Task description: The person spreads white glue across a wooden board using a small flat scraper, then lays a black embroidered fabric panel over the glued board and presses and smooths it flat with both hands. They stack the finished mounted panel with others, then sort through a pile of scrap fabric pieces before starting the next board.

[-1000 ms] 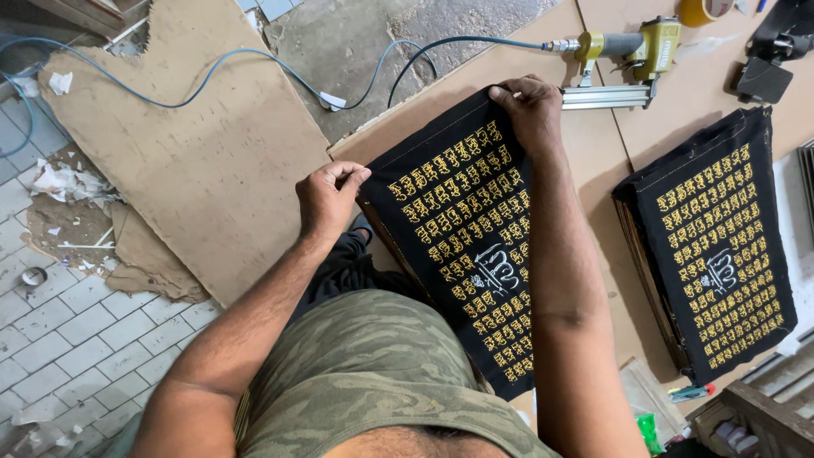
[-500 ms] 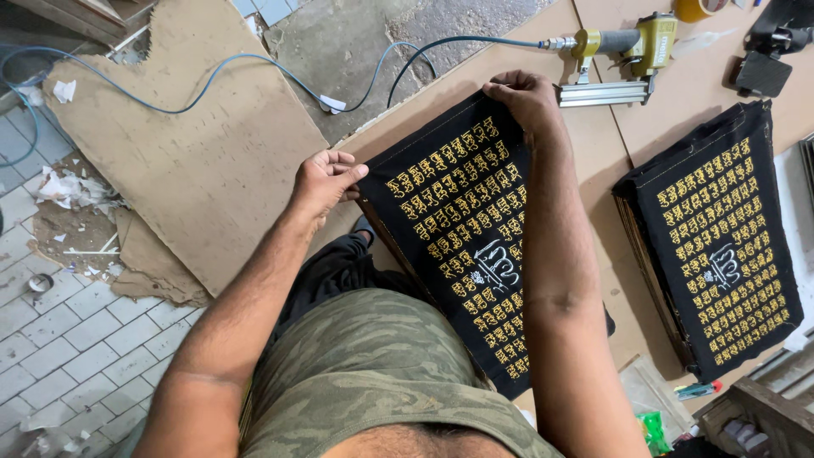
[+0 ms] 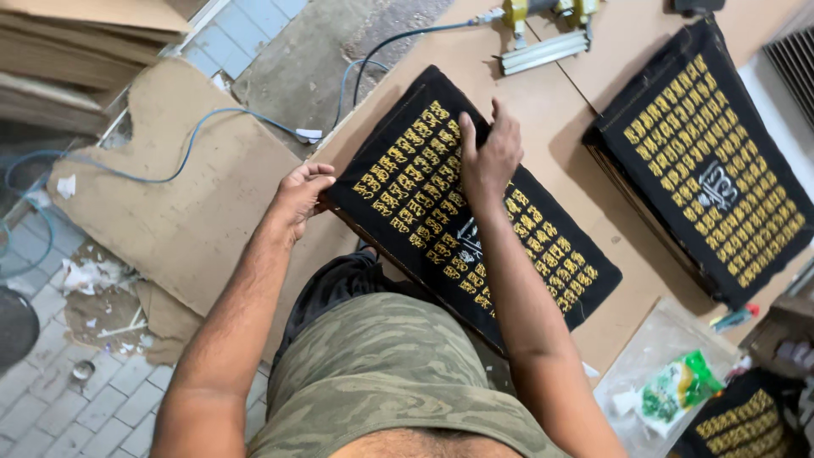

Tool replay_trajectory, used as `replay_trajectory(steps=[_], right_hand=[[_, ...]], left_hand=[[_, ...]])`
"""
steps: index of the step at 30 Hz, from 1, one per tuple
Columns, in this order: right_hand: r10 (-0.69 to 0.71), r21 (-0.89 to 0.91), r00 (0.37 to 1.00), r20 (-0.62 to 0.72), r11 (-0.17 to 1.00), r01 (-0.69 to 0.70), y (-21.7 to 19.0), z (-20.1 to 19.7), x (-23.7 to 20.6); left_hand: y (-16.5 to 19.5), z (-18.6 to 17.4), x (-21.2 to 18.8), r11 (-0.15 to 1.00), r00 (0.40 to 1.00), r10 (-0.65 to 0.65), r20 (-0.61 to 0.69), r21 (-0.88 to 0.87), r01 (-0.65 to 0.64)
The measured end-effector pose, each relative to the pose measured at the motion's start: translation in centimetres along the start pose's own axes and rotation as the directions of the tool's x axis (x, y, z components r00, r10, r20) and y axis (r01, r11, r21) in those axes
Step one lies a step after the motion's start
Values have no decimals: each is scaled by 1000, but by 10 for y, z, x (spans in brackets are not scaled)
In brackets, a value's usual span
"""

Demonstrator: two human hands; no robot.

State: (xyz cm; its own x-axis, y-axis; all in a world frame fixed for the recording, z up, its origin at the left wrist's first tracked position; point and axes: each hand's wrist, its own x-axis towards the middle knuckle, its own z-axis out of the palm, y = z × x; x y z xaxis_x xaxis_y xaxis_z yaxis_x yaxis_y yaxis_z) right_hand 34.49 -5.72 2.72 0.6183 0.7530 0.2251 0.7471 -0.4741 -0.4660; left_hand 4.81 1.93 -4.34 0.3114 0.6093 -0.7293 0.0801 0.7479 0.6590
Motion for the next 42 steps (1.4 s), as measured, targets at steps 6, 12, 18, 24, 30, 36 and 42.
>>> replay_trajectory(steps=[6,12,18,24,30,36,42], right_hand=[[261,-119,941,-215,949,-291,120,-120,-179],[551,53,763,-338,821,-569,212,-177,-327],[685,326,686,-247,725,-606,259,-195,-381],[831,688,541,-127,467,-555,284,-210,-381],[951,937,289,114,-6,-349,291,-210,-367],[946,939,254,203,-114,-325,297,-206,-360],[986,893,81,-142,163,-420,278,-186,-369]], left_hand=[[0,45,-24,330,576,809,116,721,-609],[-26,116,-45,-149,419,741,524,737,-659],[-62,154,-68,137,583,693,425,716,-685],[-72,166,-78,444,697,633,336,581,-683],[-59,173,-82,355,687,622,375,647,-674],[-36,192,-73,175,797,533,285,884,-433],[-47,315,-53,-268,491,473,732,650,-711]])
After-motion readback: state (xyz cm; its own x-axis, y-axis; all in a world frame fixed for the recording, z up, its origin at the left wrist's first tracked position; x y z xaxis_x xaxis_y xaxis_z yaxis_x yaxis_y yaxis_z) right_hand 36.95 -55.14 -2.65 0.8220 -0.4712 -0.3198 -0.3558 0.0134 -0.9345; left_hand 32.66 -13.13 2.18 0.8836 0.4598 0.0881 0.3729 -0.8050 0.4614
